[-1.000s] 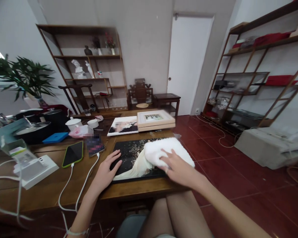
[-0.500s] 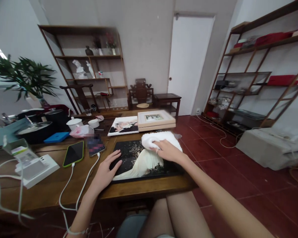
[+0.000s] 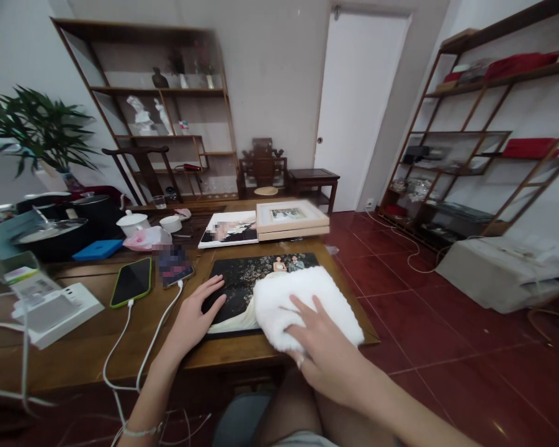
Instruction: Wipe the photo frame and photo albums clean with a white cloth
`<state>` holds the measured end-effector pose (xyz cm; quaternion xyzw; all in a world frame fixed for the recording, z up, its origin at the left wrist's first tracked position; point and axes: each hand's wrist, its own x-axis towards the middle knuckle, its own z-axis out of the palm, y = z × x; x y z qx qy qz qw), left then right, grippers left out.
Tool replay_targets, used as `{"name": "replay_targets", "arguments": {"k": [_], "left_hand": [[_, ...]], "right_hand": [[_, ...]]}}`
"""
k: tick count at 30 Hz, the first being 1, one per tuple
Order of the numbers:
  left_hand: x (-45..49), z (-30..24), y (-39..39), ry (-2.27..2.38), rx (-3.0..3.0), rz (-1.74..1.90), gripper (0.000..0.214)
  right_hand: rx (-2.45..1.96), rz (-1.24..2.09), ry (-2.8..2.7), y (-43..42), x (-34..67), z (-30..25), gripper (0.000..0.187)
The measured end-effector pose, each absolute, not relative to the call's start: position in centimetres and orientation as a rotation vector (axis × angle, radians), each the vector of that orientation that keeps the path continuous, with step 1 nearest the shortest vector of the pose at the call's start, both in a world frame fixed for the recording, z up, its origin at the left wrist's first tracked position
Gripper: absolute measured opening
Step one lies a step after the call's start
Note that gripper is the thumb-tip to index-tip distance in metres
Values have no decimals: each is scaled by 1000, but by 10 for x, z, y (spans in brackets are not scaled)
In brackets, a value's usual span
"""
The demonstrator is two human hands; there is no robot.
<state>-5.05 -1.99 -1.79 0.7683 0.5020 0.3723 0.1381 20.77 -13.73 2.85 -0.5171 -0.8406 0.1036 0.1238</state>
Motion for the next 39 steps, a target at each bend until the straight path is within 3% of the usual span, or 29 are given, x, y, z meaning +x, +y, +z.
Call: {"name": "replay_targets", "arguments": {"k": [5, 17, 27, 31, 39], "left_hand": [[-51, -18, -20, 1450, 2230, 1064, 36], [-50, -16, -23, 1445, 2210, 1056, 35], [-48, -17, -23, 1440, 2201, 1087, 33], [-48, -19, -22, 1443, 2223, 1099, 32], [-49, -17, -24, 1409, 2234, 1092, 32]], "right_hand": [[-1490, 400, -2447, -140, 210, 35, 25], [-1557, 133, -2375, 2, 204, 31, 28], [-1420, 281, -2497, -130, 190, 29, 28], [-1428, 377, -2529, -142, 188, 38, 33], [-1506, 165, -2527, -25, 172, 40, 33]]}}
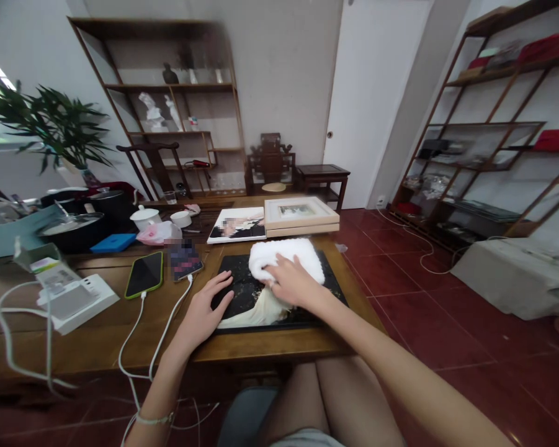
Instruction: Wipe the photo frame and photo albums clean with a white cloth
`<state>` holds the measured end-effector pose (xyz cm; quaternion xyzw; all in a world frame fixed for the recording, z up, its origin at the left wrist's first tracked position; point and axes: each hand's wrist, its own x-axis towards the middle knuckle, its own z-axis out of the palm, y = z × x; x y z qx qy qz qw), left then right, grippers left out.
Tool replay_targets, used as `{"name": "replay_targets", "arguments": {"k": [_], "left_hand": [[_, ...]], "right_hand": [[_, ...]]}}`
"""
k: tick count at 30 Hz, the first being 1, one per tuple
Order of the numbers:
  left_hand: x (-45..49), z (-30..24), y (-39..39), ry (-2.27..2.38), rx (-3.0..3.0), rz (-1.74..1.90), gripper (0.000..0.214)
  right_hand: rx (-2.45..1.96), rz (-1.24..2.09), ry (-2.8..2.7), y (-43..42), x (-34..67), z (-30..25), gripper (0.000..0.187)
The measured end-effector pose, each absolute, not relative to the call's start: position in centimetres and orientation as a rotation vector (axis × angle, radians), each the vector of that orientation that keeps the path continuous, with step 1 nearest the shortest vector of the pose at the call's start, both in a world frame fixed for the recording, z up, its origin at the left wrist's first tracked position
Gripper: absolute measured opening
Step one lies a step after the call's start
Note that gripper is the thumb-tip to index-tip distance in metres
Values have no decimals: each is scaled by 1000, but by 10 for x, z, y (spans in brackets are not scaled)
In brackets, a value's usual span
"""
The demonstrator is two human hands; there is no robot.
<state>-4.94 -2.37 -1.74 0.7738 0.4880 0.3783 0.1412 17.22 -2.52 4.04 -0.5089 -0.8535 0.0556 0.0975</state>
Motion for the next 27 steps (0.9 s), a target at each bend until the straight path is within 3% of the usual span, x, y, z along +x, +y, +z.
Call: {"name": "replay_targets", "arguments": {"k": [6, 18, 27], "left_hand": [[-50, -18, -23, 1419, 2237, 1080, 33], [-49, -18, -23, 1420, 2243, 1074, 33], [-53, -21, -21, 1392, 2277, 1060, 34]], "right_hand": [[-1534, 110, -2496, 8, 156, 42, 34], [-1383, 190, -2616, -131, 157, 27, 32], [-1517, 91, -2544, -30, 134, 44, 35]]}}
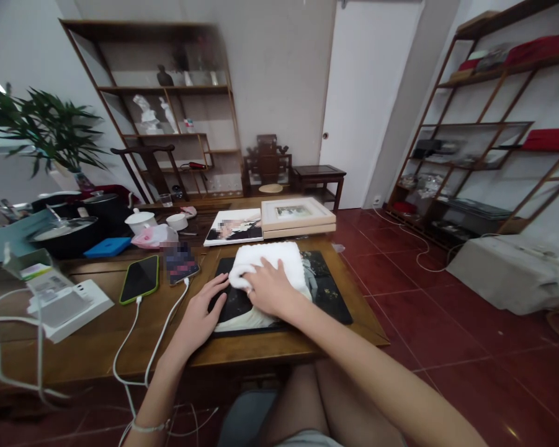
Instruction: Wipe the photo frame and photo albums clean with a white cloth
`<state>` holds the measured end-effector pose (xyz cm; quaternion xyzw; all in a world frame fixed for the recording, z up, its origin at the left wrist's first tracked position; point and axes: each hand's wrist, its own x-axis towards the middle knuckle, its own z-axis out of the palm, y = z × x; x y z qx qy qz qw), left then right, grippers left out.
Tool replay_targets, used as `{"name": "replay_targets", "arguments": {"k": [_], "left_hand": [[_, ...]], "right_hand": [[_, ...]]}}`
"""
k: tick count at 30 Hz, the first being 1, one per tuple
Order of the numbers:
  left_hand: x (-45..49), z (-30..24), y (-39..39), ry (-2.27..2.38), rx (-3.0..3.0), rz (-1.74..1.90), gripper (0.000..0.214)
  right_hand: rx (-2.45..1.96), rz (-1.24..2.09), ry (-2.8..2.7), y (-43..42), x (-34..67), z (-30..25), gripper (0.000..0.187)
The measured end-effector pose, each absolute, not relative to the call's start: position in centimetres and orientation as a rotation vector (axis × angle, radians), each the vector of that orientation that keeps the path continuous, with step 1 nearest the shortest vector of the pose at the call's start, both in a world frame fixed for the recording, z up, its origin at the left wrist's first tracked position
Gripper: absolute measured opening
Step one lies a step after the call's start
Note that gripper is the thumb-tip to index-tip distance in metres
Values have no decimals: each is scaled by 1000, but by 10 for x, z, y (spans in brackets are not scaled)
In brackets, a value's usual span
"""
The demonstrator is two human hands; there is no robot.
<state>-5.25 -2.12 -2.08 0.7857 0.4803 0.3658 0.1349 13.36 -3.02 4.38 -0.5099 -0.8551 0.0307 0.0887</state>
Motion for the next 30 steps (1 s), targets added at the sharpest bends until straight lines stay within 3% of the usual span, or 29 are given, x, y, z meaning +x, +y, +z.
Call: {"name": "replay_targets", "arguments": {"k": [6, 17, 24, 30], "left_hand": [[-52, -22, -21, 1384, 2274, 1074, 35], [-51, -21, -22, 1383, 2264, 1092, 34], [-51, -23, -21, 1364, 2267, 1104, 35], [-50, -18, -24, 1364, 2232, 1091, 37]], "right_hand": [[-1489, 75, -2540, -11, 132, 40, 35], [-1417, 184, -2529, -144, 174, 23, 34], [-1921, -37, -2266, -79, 222, 23, 32], [-1847, 2, -2317, -33, 191, 35, 32]]}}
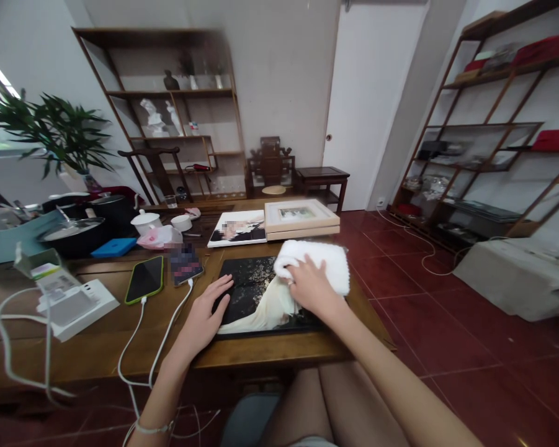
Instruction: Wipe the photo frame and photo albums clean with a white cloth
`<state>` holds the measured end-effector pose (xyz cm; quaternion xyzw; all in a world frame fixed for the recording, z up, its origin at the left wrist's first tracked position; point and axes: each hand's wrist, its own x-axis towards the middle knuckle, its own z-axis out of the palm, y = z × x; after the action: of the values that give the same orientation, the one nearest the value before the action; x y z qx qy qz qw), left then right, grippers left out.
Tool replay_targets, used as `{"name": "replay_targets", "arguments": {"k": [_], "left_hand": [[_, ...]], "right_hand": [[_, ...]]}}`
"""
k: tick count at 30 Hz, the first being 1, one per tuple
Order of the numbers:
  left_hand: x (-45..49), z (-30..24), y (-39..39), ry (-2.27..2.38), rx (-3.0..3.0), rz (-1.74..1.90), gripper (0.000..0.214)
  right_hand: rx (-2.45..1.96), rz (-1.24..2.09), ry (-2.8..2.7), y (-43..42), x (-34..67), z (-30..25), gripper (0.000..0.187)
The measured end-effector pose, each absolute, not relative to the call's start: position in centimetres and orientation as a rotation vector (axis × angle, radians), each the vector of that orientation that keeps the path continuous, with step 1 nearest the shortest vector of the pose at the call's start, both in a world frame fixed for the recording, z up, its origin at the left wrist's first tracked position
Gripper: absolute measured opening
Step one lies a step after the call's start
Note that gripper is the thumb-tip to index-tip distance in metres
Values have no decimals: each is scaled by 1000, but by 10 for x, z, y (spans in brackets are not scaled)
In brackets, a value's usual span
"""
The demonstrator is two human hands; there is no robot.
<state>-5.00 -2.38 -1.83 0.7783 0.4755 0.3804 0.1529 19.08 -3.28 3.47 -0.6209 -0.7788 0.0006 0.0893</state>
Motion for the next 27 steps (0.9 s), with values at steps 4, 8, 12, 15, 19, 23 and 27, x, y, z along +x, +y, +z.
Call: {"name": "replay_targets", "arguments": {"k": [4, 8, 12, 15, 19, 23, 27], "left_hand": [[-49, -9, -31, 1307, 2155, 1229, 42], [-50, -5, -35, 1294, 2083, 1340, 44], [-50, -8, -34, 1326, 2166, 1242, 45], [-48, -11, -31, 1350, 2251, 1147, 43], [-46, -11, -29, 1356, 2306, 1094, 36], [-45, -10, -29, 1351, 2305, 1116, 33], [-46, -9, -29, 1351, 2302, 1124, 31]], "right_hand": [[-1615, 39, -2481, -39, 146, 36, 36], [-1208, 117, -2687, -66, 126, 35, 33], [-1082, 256, -2716, -99, 137, 36, 30], [-1240, 310, -2637, -112, 156, 37, 33], [-1580, 172, -2481, -96, 185, 36, 31], [-1711, 113, -2401, -50, 198, 42, 30], [-1601, 153, -2460, -7, 172, 53, 32]]}}
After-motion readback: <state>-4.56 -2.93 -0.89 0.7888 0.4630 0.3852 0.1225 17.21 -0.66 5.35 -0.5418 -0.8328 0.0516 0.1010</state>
